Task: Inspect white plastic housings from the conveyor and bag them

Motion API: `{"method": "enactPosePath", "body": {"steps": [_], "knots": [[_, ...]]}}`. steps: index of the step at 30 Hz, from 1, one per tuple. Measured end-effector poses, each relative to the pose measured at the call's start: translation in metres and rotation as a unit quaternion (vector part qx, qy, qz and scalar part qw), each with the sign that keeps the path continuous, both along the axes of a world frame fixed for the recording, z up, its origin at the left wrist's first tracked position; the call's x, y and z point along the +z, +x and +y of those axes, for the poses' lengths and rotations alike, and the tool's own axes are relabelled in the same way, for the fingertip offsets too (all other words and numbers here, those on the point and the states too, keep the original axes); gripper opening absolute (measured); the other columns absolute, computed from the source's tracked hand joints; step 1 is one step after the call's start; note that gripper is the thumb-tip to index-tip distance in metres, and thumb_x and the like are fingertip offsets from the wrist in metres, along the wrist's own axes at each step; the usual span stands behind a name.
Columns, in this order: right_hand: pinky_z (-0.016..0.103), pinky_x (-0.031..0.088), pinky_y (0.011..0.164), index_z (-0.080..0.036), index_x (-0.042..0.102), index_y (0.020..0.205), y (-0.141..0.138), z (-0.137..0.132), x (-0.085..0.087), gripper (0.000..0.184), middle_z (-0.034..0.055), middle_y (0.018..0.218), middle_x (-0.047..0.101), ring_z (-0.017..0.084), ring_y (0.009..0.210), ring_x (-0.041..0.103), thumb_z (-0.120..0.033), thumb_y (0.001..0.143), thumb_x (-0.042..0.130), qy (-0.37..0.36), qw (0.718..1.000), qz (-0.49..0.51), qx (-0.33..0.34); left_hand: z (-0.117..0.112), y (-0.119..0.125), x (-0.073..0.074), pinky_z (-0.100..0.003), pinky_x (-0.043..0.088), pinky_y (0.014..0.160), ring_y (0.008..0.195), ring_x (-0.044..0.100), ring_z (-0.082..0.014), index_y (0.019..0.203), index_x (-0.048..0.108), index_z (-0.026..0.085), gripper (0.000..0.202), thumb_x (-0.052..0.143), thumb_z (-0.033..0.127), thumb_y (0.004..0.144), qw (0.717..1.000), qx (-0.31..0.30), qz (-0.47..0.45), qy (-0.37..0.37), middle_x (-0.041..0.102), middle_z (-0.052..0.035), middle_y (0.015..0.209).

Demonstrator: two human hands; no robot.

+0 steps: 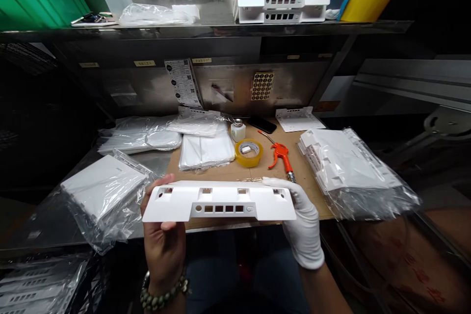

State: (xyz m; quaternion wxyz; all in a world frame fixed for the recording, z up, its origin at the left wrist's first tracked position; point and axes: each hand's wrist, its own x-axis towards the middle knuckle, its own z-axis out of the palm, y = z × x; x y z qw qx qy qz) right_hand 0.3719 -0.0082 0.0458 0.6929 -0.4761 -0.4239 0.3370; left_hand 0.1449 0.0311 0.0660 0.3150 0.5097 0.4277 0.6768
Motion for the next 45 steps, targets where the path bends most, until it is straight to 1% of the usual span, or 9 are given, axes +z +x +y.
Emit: {"method": "enactPosePath", "body": {"steps": [9, 14, 18, 20, 22, 25, 30, 35, 45], "knots": [[0.032, 0.059, 0.096, -0.029, 0.076, 0.112, 0.008, 0.001, -0.01, 0.028, 0.0031, 0.114, 0.079, 0.021, 0.103, 0.075, -0.026, 0.084, 0.078, 0.007, 1.0, 0.011, -0.029, -0.002, 0.004, -0.01, -0.041, 0.036, 0.122, 0.143, 0.046, -0.0319, 0.143, 0.054, 0.027, 0.071, 0.07, 0.065, 0.085, 0.999, -0.028, -0.014, 0.02, 0.053, -0.0112, 0.15], [0.045, 0.055, 0.105, -0.025, 0.076, 0.109, 0.012, 0.001, -0.013, 0.023, 0.0069, 0.121, 0.076, 0.028, 0.113, 0.072, -0.023, 0.087, 0.07, 0.03, 0.998, 0.044, -0.045, -0.004, 0.006, -0.008, -0.042, 0.036, 0.122, 0.149, 0.039, -0.0332, 0.141, 0.057, 0.032, 0.077, 0.072, 0.072, 0.078, 0.991, -0.078, -0.107, 0.0, 0.044, -0.0073, 0.161], [0.06, 0.047, 0.112, -0.027, 0.076, 0.109, 0.019, -0.003, -0.017, 0.025, 0.0073, 0.122, 0.075, 0.036, 0.12, 0.068, -0.023, 0.084, 0.076, 0.109, 0.992, -0.025, -0.051, 0.005, -0.006, 0.0, -0.057, 0.042, 0.118, 0.151, 0.037, -0.0382, 0.145, 0.056, 0.027, 0.088, 0.04, 0.089, 0.084, 0.906, -0.221, -0.31, -0.185, 0.046, -0.0096, 0.161], [0.063, 0.044, 0.114, -0.028, 0.078, 0.108, 0.023, -0.005, -0.02, 0.023, 0.0072, 0.121, 0.076, 0.037, 0.124, 0.066, -0.024, 0.086, 0.075, 0.146, 0.984, -0.085, -0.053, 0.011, -0.015, 0.001, -0.06, 0.045, 0.114, 0.144, 0.046, -0.0414, 0.137, 0.063, 0.017, 0.08, 0.048, 0.079, 0.089, 0.842, -0.309, -0.321, -0.304, 0.062, -0.016, 0.146], [0.061, 0.045, 0.114, -0.028, 0.079, 0.104, 0.025, -0.007, -0.022, 0.018, 0.0065, 0.124, 0.075, 0.036, 0.127, 0.064, -0.025, 0.086, 0.075, 0.164, 0.978, -0.115, -0.062, 0.014, -0.021, -0.001, -0.059, 0.047, 0.114, 0.139, 0.053, -0.0412, 0.127, 0.07, 0.013, 0.06, 0.063, 0.059, 0.09, 0.82, -0.342, -0.302, -0.346, 0.072, -0.0161, 0.129], [0.055, 0.049, 0.112, -0.029, 0.078, 0.109, 0.028, -0.009, -0.024, 0.028, 0.0059, 0.133, 0.071, 0.033, 0.127, 0.064, -0.026, 0.081, 0.082, 0.083, 0.988, -0.078, -0.106, 0.011, -0.023, -0.007, -0.056, 0.046, 0.116, 0.138, 0.053, -0.0398, 0.121, 0.073, 0.015, 0.049, 0.069, 0.049, 0.085, 0.858, -0.295, -0.292, -0.303, 0.077, -0.0131, 0.12], [0.041, 0.06, 0.099, -0.024, 0.078, 0.119, 0.033, -0.02, -0.024, 0.036, 0.0086, 0.124, 0.076, 0.028, 0.113, 0.073, -0.048, 0.095, 0.066, -0.116, 0.99, 0.032, -0.068, 0.001, -0.022, -0.017, -0.057, 0.046, 0.117, 0.146, 0.044, -0.0398, 0.116, 0.074, 0.019, 0.071, 0.06, 0.079, 0.081, 0.902, -0.216, -0.26, -0.268, 0.075, -0.0137, 0.123], [0.037, 0.065, 0.088, -0.025, 0.082, 0.11, 0.033, -0.036, -0.019, 0.038, 0.008, 0.114, 0.079, 0.03, 0.102, 0.077, -0.054, 0.089, 0.07, -0.152, 0.987, 0.043, 0.027, -0.004, -0.028, -0.027, -0.055, 0.05, 0.112, 0.145, 0.046, -0.0402, 0.116, 0.074, 0.02, 0.087, 0.051, 0.093, 0.074, 0.904, -0.214, -0.254, -0.269, 0.074, -0.0148, 0.122], [0.047, 0.055, 0.107, -0.028, 0.08, 0.116, 0.03, -0.049, -0.019, 0.037, 0.008, 0.119, 0.077, 0.033, 0.116, 0.072, -0.052, 0.089, 0.071, -0.148, 0.987, 0.046, 0.053, -0.008, -0.034, -0.038, -0.054, 0.055, 0.105, 0.142, 0.047, -0.0427, 0.111, 0.075, 0.022, 0.09, 0.049, 0.098, 0.069, 0.923, -0.197, -0.229, -0.24, 0.074, -0.0173, 0.119]]}}
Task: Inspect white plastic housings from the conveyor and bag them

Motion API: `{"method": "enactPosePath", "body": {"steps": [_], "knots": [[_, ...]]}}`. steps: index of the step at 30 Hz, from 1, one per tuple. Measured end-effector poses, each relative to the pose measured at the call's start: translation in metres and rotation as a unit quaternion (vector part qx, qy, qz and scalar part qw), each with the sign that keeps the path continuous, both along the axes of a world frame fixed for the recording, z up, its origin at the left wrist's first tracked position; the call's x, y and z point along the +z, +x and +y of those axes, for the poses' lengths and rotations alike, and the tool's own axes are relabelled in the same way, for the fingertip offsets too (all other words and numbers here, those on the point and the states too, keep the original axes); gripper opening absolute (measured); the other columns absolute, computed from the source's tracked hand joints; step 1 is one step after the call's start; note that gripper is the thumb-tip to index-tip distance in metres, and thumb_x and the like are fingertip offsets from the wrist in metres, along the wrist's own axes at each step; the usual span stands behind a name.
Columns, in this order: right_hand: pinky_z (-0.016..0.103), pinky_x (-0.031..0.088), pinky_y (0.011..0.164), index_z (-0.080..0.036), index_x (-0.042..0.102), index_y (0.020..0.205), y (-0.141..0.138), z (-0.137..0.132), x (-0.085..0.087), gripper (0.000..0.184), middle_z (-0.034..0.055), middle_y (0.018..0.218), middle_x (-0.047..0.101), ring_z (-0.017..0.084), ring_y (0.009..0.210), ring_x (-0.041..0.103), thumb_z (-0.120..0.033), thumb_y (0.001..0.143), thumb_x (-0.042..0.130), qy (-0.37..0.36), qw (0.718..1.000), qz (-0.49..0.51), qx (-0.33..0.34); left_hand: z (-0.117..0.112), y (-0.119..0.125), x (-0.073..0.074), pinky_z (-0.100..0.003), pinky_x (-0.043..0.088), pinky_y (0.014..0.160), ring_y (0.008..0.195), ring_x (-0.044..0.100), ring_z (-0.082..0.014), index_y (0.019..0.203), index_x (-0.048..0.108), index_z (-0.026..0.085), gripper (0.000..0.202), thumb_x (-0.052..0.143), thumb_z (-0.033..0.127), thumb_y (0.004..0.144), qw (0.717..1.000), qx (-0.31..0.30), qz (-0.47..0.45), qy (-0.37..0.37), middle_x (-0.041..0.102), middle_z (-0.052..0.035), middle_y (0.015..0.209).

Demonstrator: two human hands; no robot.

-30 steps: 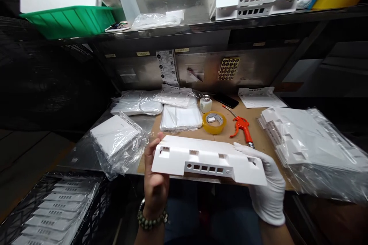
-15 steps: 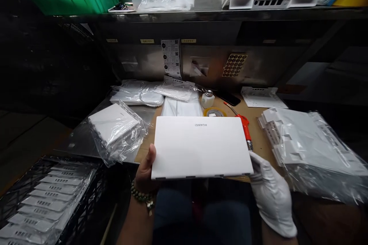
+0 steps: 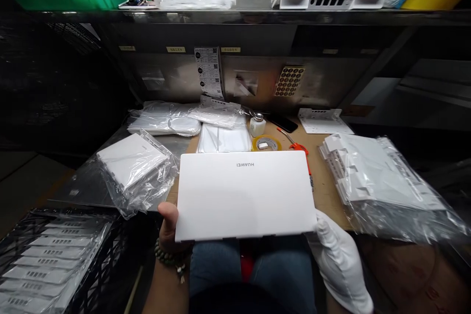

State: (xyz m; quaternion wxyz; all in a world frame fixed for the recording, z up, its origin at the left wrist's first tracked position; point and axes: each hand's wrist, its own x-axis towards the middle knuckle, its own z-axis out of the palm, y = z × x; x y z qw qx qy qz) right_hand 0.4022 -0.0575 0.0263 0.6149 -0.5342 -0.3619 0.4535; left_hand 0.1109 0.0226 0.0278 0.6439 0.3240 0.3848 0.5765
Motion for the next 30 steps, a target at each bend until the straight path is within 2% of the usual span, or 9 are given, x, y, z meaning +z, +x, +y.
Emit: {"method": "enactPosePath", "body": {"steps": [3, 5, 9, 14, 16, 19, 21, 25, 30], "knots": [[0.047, 0.051, 0.112, -0.028, 0.08, 0.116, 0.001, -0.004, -0.004, 0.038, 0.0083, 0.12, 0.077, 0.033, 0.118, 0.071, -0.053, 0.089, 0.071, -0.008, 1.0, 0.003, 0.001, -0.002, -0.002, -0.006, -0.055, 0.055, 0.104, 0.141, 0.049, -0.0433, 0.113, 0.074, 0.023, 0.09, 0.049, 0.097, 0.07, 0.999, 0.034, 0.012, 0.006, 0.074, -0.0175, 0.119], [0.047, 0.05, 0.112, -0.028, 0.08, 0.116, 0.002, -0.007, -0.006, 0.037, 0.0081, 0.12, 0.077, 0.033, 0.117, 0.071, -0.051, 0.089, 0.071, -0.011, 1.0, 0.012, -0.001, -0.003, -0.002, -0.008, -0.053, 0.055, 0.104, 0.14, 0.05, -0.0424, 0.113, 0.074, 0.023, 0.091, 0.046, 0.098, 0.07, 1.0, 0.026, 0.005, 0.01, 0.074, -0.0169, 0.118], [0.044, 0.054, 0.108, -0.03, 0.08, 0.117, 0.002, -0.01, -0.009, 0.034, 0.0066, 0.118, 0.078, 0.031, 0.113, 0.073, -0.05, 0.091, 0.07, -0.007, 1.0, 0.024, 0.005, -0.004, 0.003, -0.001, -0.051, 0.056, 0.103, 0.136, 0.054, -0.042, 0.109, 0.076, 0.022, 0.097, 0.044, 0.102, 0.065, 1.0, 0.0, -0.001, 0.019, 0.077, -0.0158, 0.109], [0.04, 0.059, 0.102, -0.028, 0.08, 0.115, 0.002, -0.008, -0.005, 0.036, 0.0062, 0.118, 0.078, 0.029, 0.108, 0.075, -0.052, 0.09, 0.07, -0.02, 1.0, -0.023, 0.005, -0.001, 0.003, 0.005, -0.057, 0.058, 0.098, 0.127, 0.061, -0.0455, 0.117, 0.074, 0.021, 0.098, 0.049, 0.1, 0.064, 0.999, 0.04, 0.018, 0.006, 0.079, -0.0176, 0.103], [0.037, 0.059, 0.102, -0.026, 0.079, 0.118, 0.002, -0.006, -0.001, 0.039, 0.0068, 0.118, 0.078, 0.028, 0.107, 0.075, -0.052, 0.09, 0.071, -0.029, 0.998, -0.06, 0.01, 0.004, -0.001, 0.007, -0.057, 0.059, 0.097, 0.123, 0.063, -0.0462, 0.121, 0.073, 0.019, 0.092, 0.06, 0.093, 0.066, 0.998, 0.041, 0.048, -0.001, 0.078, -0.0184, 0.107], [0.034, 0.059, 0.101, -0.026, 0.076, 0.123, 0.002, -0.002, 0.006, 0.04, 0.0065, 0.121, 0.077, 0.025, 0.108, 0.075, -0.05, 0.092, 0.069, -0.019, 0.995, -0.097, 0.028, 0.016, -0.006, 0.012, -0.052, 0.059, 0.099, 0.116, 0.069, -0.0401, 0.131, 0.068, 0.022, 0.071, 0.08, 0.064, 0.075, 0.992, 0.048, 0.112, 0.008, 0.077, -0.0135, 0.115], [0.031, 0.059, 0.101, -0.027, 0.074, 0.126, 0.002, 0.001, 0.007, 0.038, 0.0054, 0.122, 0.076, 0.023, 0.109, 0.074, -0.047, 0.095, 0.066, -0.003, 0.992, -0.119, 0.048, 0.024, -0.004, 0.018, -0.049, 0.058, 0.102, 0.114, 0.071, -0.0358, 0.134, 0.066, 0.024, 0.065, 0.083, 0.05, 0.077, 0.991, 0.052, 0.122, 0.011, 0.077, -0.0106, 0.118], [0.031, 0.057, 0.102, -0.028, 0.073, 0.128, 0.005, 0.008, -0.002, 0.035, 0.0046, 0.125, 0.075, 0.022, 0.114, 0.071, -0.043, 0.098, 0.063, 0.008, 0.982, -0.174, 0.077, 0.028, 0.013, 0.026, -0.045, 0.056, 0.105, 0.113, 0.071, -0.0301, 0.128, 0.067, 0.024, 0.055, 0.081, 0.049, 0.082, 0.994, 0.077, 0.082, 0.009, 0.076, -0.0084, 0.119], [0.035, 0.056, 0.104, -0.027, 0.073, 0.125, 0.007, 0.012, -0.009, 0.033, 0.005, 0.126, 0.074, 0.023, 0.113, 0.071, -0.042, 0.096, 0.066, -0.007, 0.979, -0.193, 0.06, 0.022, 0.028, 0.029, -0.042, 0.054, 0.108, 0.111, 0.071, -0.0255, 0.125, 0.067, 0.025, 0.048, 0.081, 0.046, 0.083, 0.99, 0.123, 0.063, 0.03, 0.075, -0.0051, 0.118]]}}
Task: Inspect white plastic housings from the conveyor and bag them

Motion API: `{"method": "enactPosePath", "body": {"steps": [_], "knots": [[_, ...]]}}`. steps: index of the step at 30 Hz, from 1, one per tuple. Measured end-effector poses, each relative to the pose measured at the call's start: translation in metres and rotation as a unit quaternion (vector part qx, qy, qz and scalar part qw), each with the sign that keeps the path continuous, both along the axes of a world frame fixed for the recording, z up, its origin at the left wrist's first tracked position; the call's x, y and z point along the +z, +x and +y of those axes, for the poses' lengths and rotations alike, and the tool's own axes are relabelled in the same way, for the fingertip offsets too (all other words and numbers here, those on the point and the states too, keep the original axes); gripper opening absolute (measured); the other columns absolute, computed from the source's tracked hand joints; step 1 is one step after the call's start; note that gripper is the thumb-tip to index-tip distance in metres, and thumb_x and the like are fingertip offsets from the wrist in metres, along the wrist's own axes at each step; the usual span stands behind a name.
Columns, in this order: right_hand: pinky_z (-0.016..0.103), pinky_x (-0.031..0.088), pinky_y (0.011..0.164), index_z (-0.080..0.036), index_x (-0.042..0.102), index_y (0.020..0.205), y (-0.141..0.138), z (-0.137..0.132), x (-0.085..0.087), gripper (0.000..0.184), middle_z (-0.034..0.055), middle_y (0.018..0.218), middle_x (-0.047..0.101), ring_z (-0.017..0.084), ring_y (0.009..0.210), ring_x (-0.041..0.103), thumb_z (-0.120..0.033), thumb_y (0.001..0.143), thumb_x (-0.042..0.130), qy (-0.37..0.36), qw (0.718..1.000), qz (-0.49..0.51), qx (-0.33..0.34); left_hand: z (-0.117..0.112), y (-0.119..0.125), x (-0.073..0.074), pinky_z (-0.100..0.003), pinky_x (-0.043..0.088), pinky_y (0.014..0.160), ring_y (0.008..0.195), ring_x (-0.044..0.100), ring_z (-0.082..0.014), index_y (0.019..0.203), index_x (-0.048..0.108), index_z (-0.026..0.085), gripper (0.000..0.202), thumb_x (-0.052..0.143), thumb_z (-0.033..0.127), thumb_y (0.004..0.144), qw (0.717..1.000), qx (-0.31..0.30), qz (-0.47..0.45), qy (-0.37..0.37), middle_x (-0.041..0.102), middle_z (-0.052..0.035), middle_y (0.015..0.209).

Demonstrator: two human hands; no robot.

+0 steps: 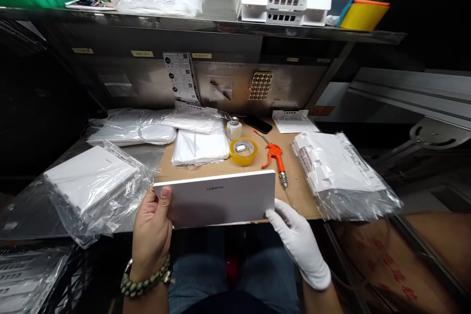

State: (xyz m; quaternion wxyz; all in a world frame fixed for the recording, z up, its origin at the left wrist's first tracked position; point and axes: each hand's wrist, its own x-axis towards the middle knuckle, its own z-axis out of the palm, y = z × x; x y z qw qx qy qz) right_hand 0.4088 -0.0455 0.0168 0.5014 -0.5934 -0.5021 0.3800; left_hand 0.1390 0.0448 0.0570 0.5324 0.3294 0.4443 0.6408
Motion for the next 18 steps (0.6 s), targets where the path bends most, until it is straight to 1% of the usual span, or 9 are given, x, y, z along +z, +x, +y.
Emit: {"method": "enactPosePath", "body": {"steps": [2, 4, 6, 8, 9, 11, 13, 15, 18], "knots": [[0.036, 0.058, 0.102, -0.027, 0.072, 0.125, -0.001, 0.0, 0.002, 0.032, 0.0051, 0.124, 0.075, 0.022, 0.109, 0.073, -0.041, 0.097, 0.066, 0.0, 1.0, 0.016, 0.004, 0.0, 0.0, -0.001, -0.041, 0.054, 0.106, 0.106, 0.071, -0.0239, 0.119, 0.069, 0.025, 0.044, 0.082, 0.046, 0.083, 1.0, 0.005, 0.004, -0.005, 0.076, -0.0034, 0.113], [0.035, 0.058, 0.1, -0.027, 0.073, 0.124, -0.002, 0.001, 0.004, 0.031, 0.0048, 0.122, 0.076, 0.022, 0.107, 0.073, -0.039, 0.096, 0.067, 0.011, 1.0, 0.017, 0.002, 0.001, -0.003, -0.005, -0.036, 0.057, 0.099, 0.096, 0.072, -0.0205, 0.106, 0.07, 0.024, 0.036, 0.082, 0.048, 0.082, 1.0, 0.019, 0.011, 0.013, 0.076, -0.0008, 0.102], [0.036, 0.057, 0.101, -0.026, 0.074, 0.12, -0.003, 0.002, 0.005, 0.029, 0.0047, 0.12, 0.076, 0.022, 0.107, 0.073, -0.037, 0.094, 0.07, 0.034, 0.999, 0.0, -0.019, 0.001, -0.006, -0.009, -0.026, 0.058, 0.084, 0.082, 0.069, -0.015, 0.093, 0.07, 0.022, 0.034, 0.081, 0.053, 0.081, 0.997, 0.044, 0.026, 0.061, 0.073, 0.0019, 0.089], [0.037, 0.056, 0.103, -0.026, 0.075, 0.117, -0.004, 0.002, 0.004, 0.027, 0.0047, 0.12, 0.076, 0.023, 0.109, 0.072, -0.035, 0.092, 0.073, 0.058, 0.997, -0.013, -0.046, 0.002, -0.007, -0.013, -0.021, 0.056, 0.072, 0.073, 0.064, -0.0125, 0.085, 0.068, 0.022, 0.035, 0.079, 0.055, 0.082, 0.988, 0.057, 0.053, 0.132, 0.069, 0.0029, 0.08], [0.038, 0.055, 0.105, -0.027, 0.075, 0.118, -0.005, 0.003, 0.003, 0.028, 0.0045, 0.12, 0.076, 0.023, 0.109, 0.072, -0.034, 0.091, 0.074, 0.069, 0.996, -0.011, -0.06, 0.001, -0.007, -0.014, -0.023, 0.056, 0.071, 0.072, 0.064, -0.013, 0.083, 0.067, 0.022, 0.034, 0.078, 0.054, 0.083, 0.981, 0.055, 0.072, 0.171, 0.068, 0.0025, 0.078], [0.038, 0.054, 0.107, -0.029, 0.074, 0.121, -0.006, 0.002, 0.001, 0.031, 0.0034, 0.12, 0.076, 0.022, 0.11, 0.072, -0.033, 0.091, 0.075, 0.08, 0.994, 0.008, -0.08, 0.001, -0.005, -0.015, -0.03, 0.057, 0.078, 0.07, 0.065, -0.0157, 0.082, 0.067, 0.021, 0.032, 0.076, 0.051, 0.086, 0.96, 0.052, 0.117, 0.249, 0.069, 0.0015, 0.076], [0.036, 0.055, 0.105, -0.032, 0.072, 0.123, -0.007, 0.001, 0.0, 0.032, 0.0021, 0.118, 0.077, 0.021, 0.109, 0.073, -0.031, 0.091, 0.075, 0.083, 0.992, 0.037, -0.093, 0.0, -0.003, -0.015, -0.036, 0.056, 0.085, 0.067, 0.067, -0.0177, 0.082, 0.066, 0.021, 0.031, 0.073, 0.05, 0.089, 0.938, 0.053, 0.148, 0.308, 0.07, 0.0014, 0.072], [0.033, 0.057, 0.101, -0.032, 0.072, 0.121, -0.007, -0.001, 0.0, 0.03, 0.0012, 0.115, 0.078, 0.02, 0.107, 0.074, -0.03, 0.091, 0.075, 0.086, 0.99, 0.053, -0.097, 0.0, 0.0, -0.014, -0.037, 0.054, 0.087, 0.063, 0.067, -0.0174, 0.084, 0.066, 0.021, 0.029, 0.07, 0.049, 0.092, 0.925, 0.052, 0.157, 0.343, 0.07, 0.0023, 0.07], [0.028, 0.057, 0.099, -0.03, 0.073, 0.115, -0.006, -0.003, 0.0, 0.024, 0.0006, 0.112, 0.078, 0.018, 0.106, 0.074, -0.029, 0.09, 0.076, 0.1, 0.989, 0.033, -0.108, -0.001, 0.002, -0.014, -0.037, 0.052, 0.091, 0.063, 0.068, -0.0168, 0.087, 0.066, 0.022, 0.026, 0.068, 0.046, 0.095, 0.919, 0.032, 0.154, 0.363, 0.07, 0.0033, 0.07]]}}
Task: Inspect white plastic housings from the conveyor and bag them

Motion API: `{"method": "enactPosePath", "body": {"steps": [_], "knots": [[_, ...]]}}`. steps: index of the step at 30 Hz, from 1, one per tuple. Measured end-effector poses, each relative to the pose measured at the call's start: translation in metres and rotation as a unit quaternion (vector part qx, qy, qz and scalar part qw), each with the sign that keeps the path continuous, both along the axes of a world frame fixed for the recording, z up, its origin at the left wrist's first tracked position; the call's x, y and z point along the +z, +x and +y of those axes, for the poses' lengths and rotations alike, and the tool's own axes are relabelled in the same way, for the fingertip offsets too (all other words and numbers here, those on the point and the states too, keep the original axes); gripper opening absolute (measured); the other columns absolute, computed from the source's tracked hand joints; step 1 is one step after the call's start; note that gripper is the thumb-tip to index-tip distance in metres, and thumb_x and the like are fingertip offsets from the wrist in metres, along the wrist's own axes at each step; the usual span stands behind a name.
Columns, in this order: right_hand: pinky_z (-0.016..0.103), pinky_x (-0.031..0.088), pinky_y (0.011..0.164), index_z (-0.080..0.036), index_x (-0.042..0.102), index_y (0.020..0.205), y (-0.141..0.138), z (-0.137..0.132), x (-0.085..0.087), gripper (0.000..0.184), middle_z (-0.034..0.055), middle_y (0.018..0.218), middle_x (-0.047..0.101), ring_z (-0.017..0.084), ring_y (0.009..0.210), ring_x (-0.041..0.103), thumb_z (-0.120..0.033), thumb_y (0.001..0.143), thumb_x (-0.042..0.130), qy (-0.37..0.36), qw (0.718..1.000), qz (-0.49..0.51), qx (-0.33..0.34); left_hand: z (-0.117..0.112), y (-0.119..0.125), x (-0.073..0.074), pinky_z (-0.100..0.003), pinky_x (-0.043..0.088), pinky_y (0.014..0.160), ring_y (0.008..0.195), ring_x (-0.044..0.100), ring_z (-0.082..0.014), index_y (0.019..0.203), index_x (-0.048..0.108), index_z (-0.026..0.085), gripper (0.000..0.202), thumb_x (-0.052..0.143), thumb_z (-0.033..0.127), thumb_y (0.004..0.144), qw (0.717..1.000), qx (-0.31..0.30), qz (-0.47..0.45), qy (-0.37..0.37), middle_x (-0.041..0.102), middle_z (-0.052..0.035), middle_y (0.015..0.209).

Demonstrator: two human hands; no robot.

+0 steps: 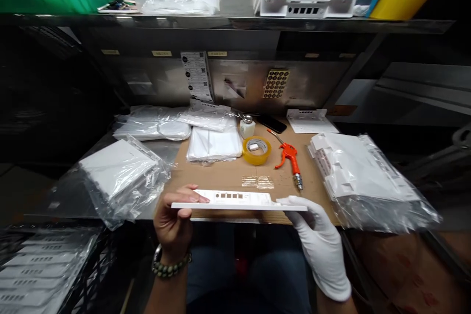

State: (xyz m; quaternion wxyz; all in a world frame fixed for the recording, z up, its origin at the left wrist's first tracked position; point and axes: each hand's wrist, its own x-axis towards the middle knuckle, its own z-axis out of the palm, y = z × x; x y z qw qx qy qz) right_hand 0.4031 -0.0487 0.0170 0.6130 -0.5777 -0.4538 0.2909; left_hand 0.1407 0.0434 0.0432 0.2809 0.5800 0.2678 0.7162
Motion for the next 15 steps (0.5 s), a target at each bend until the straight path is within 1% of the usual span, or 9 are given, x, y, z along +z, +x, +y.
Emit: {"method": "enactPosePath", "body": {"steps": [3, 6, 10, 11, 13, 14, 15], "knots": [[0.027, 0.055, 0.102, -0.028, 0.073, 0.11, 0.002, 0.0, -0.003, 0.021, 0.0007, 0.111, 0.078, 0.017, 0.105, 0.073, -0.03, 0.089, 0.076, 0.014, 0.999, -0.032, -0.016, -0.001, -0.001, -0.001, -0.04, 0.051, 0.096, 0.064, 0.068, -0.0171, 0.088, 0.066, 0.023, 0.024, 0.067, 0.046, 0.095, 1.0, -0.008, 0.004, 0.002, 0.071, 0.0031, 0.071], [0.028, 0.053, 0.105, -0.027, 0.073, 0.111, 0.004, 0.0, -0.008, 0.024, 0.001, 0.113, 0.077, 0.017, 0.105, 0.072, -0.03, 0.088, 0.078, 0.014, 0.999, -0.04, -0.028, -0.002, -0.003, -0.002, -0.043, 0.05, 0.098, 0.066, 0.069, -0.0182, 0.09, 0.066, 0.024, 0.023, 0.065, 0.047, 0.096, 1.0, -0.014, 0.016, 0.004, 0.072, 0.0023, 0.072], [0.027, 0.056, 0.102, -0.026, 0.073, 0.108, 0.004, -0.001, -0.012, 0.025, 0.0008, 0.11, 0.078, 0.016, 0.101, 0.074, -0.032, 0.085, 0.08, 0.011, 0.998, -0.05, -0.049, -0.003, -0.004, -0.003, -0.042, 0.049, 0.099, 0.067, 0.07, -0.0183, 0.091, 0.067, 0.024, 0.023, 0.065, 0.047, 0.096, 1.0, -0.024, 0.014, 0.007, 0.073, 0.0017, 0.073], [0.027, 0.056, 0.101, -0.026, 0.074, 0.108, 0.003, -0.001, -0.013, 0.024, 0.001, 0.109, 0.078, 0.017, 0.1, 0.074, -0.032, 0.085, 0.08, 0.012, 0.997, -0.051, -0.051, -0.003, -0.004, -0.003, -0.042, 0.049, 0.101, 0.066, 0.07, -0.018, 0.091, 0.067, 0.024, 0.023, 0.066, 0.047, 0.095, 1.0, -0.024, 0.011, 0.006, 0.073, 0.0022, 0.073], [0.028, 0.057, 0.101, -0.025, 0.074, 0.107, 0.002, 0.0, -0.013, 0.023, 0.0018, 0.109, 0.078, 0.018, 0.101, 0.075, -0.03, 0.085, 0.079, 0.024, 0.997, -0.049, -0.054, -0.004, -0.001, -0.002, -0.044, 0.044, 0.109, 0.065, 0.07, -0.0177, 0.087, 0.069, 0.025, 0.025, 0.067, 0.049, 0.094, 1.0, -0.028, 0.005, 0.0, 0.072, 0.0033, 0.069], [0.029, 0.057, 0.102, -0.025, 0.074, 0.107, 0.001, 0.001, -0.013, 0.023, 0.0022, 0.109, 0.078, 0.018, 0.102, 0.075, -0.029, 0.085, 0.08, 0.034, 0.997, -0.048, -0.056, -0.004, 0.001, -0.001, -0.044, 0.041, 0.114, 0.071, 0.071, -0.0186, 0.085, 0.071, 0.025, 0.031, 0.064, 0.054, 0.094, 1.0, -0.026, -0.012, -0.013, 0.072, 0.0023, 0.071], [0.029, 0.057, 0.103, -0.025, 0.073, 0.107, 0.001, 0.003, -0.013, 0.023, 0.0025, 0.11, 0.078, 0.019, 0.103, 0.075, -0.026, 0.085, 0.08, 0.048, 0.996, -0.044, -0.057, -0.003, 0.002, 0.001, -0.044, 0.037, 0.118, 0.084, 0.073, -0.0201, 0.087, 0.073, 0.025, 0.037, 0.06, 0.059, 0.095, 0.998, -0.019, -0.05, -0.038, 0.075, 0.0002, 0.08]]}}
